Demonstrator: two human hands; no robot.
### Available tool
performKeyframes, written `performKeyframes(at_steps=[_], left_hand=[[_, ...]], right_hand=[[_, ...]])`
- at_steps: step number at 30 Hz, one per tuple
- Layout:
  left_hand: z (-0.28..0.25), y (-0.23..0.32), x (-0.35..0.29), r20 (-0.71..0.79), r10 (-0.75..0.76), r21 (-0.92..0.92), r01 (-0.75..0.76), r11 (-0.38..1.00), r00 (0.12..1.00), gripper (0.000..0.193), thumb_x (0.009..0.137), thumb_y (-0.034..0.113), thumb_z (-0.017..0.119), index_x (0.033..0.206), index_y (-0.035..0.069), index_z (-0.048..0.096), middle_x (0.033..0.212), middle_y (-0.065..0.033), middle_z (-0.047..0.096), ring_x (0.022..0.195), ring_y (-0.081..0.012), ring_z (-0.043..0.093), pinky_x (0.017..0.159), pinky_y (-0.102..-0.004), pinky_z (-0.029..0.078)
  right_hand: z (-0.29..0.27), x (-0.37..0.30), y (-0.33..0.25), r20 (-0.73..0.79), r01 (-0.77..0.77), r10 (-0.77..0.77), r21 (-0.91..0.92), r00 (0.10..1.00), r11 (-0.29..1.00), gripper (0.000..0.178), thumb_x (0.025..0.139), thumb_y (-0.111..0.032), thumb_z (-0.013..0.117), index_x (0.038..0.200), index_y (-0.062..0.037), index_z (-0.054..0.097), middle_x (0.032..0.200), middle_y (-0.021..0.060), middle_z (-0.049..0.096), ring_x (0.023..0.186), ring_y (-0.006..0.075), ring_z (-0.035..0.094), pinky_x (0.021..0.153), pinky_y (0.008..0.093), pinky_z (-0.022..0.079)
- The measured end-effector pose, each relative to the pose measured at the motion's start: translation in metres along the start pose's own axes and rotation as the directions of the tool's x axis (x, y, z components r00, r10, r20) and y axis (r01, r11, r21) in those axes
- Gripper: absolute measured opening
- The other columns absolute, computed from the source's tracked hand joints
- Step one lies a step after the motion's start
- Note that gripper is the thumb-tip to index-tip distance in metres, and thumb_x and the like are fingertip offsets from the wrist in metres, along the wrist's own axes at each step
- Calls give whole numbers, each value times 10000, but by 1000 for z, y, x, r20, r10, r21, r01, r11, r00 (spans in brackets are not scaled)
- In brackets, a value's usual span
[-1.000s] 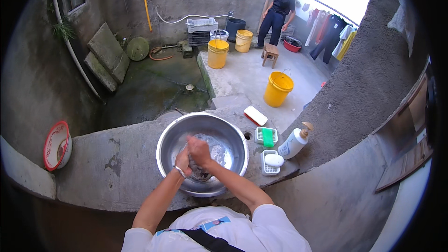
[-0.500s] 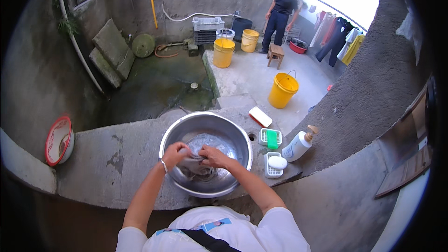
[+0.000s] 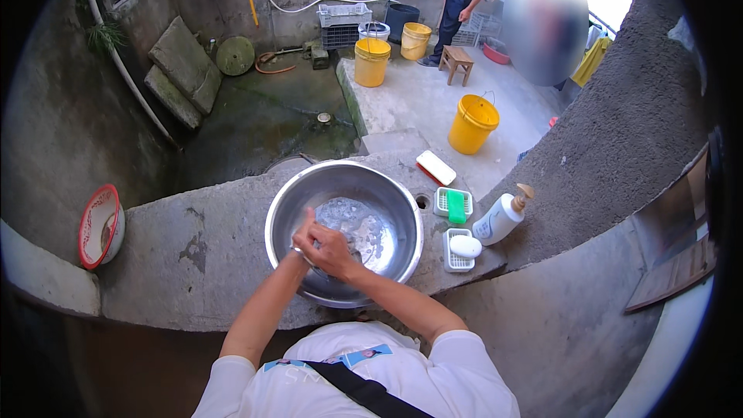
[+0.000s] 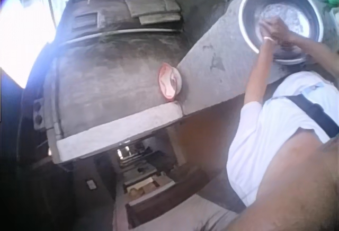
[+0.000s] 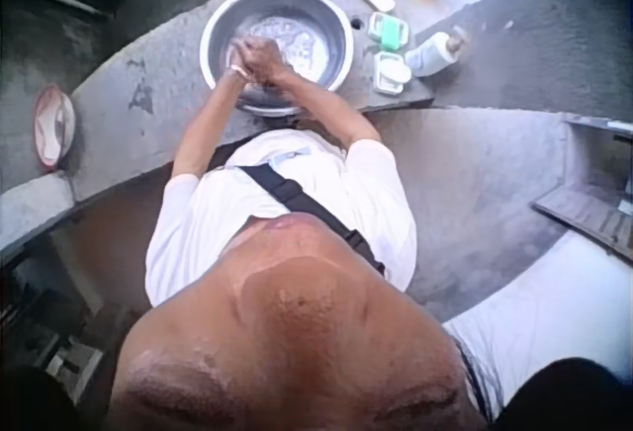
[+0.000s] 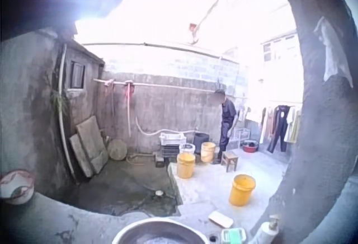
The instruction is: The person washes a grey cloth by hand in a metal basin filled with soapy water. They scrub the cloth with a green sponge, rinse it, and wring it out repeatedly. The task is performed outdoors on a concrete surface.
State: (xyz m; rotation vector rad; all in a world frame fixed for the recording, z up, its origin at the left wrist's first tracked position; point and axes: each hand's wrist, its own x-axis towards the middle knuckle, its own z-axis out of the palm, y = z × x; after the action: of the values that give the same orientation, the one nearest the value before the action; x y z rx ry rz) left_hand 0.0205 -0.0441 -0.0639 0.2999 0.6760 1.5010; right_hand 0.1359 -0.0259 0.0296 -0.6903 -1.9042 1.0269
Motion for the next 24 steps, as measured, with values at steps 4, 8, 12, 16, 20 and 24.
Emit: performKeyframes(at_steps=[4,8,12,16,20,24], left_hand=[[93,-3,-18,-438,-90,28,113,993,895,380,883,420,467,638,130,458,657,-4,511,638,-136,526,594,-296,436],[-30,-23,21,326,66,-226,10,974,943,313,899,345,411,883,64,547,797,-57,587,764,-186,574,709,-323,464],[73,0,-27,-283,-136,31,151,988,949,332,889,353,426,933,55,565,825,-64,600,786,-188,584,711,-327,471],[43,-4,-23,-446,58,38,-45,998,893,319,868,341,488,950,42,564,880,-69,592,805,-178,584,701,-329,483],[51,4,-26,-387,-1,168,71,983,922,302,883,357,472,943,79,575,915,-58,608,812,-165,602,758,-341,486],[62,22,-30,-562,177,482,146,864,808,416,846,398,518,888,-6,609,912,-112,592,775,-155,556,656,-320,456]], right_hand=[[-14,37,67,-68,-116,98,-373,993,921,328,867,-264,475,664,-24,569,626,196,540,585,345,552,512,406,405],[5,14,21,-59,214,-218,-70,974,974,302,871,-226,461,675,-21,565,633,201,542,604,369,538,529,416,408],[-4,16,52,-55,26,-36,-167,998,986,264,857,-221,483,707,-25,579,657,197,561,622,382,546,544,425,420],[0,4,8,-32,139,-140,-43,990,989,295,866,-280,471,726,-48,585,653,180,572,616,361,567,518,426,427],[1,7,28,-16,2,-6,-190,1000,982,328,869,-283,502,665,-30,543,606,181,533,558,302,542,490,373,389],[-15,14,56,219,-248,223,94,950,964,389,876,-331,511,650,-15,501,557,107,495,531,164,476,505,323,364]])
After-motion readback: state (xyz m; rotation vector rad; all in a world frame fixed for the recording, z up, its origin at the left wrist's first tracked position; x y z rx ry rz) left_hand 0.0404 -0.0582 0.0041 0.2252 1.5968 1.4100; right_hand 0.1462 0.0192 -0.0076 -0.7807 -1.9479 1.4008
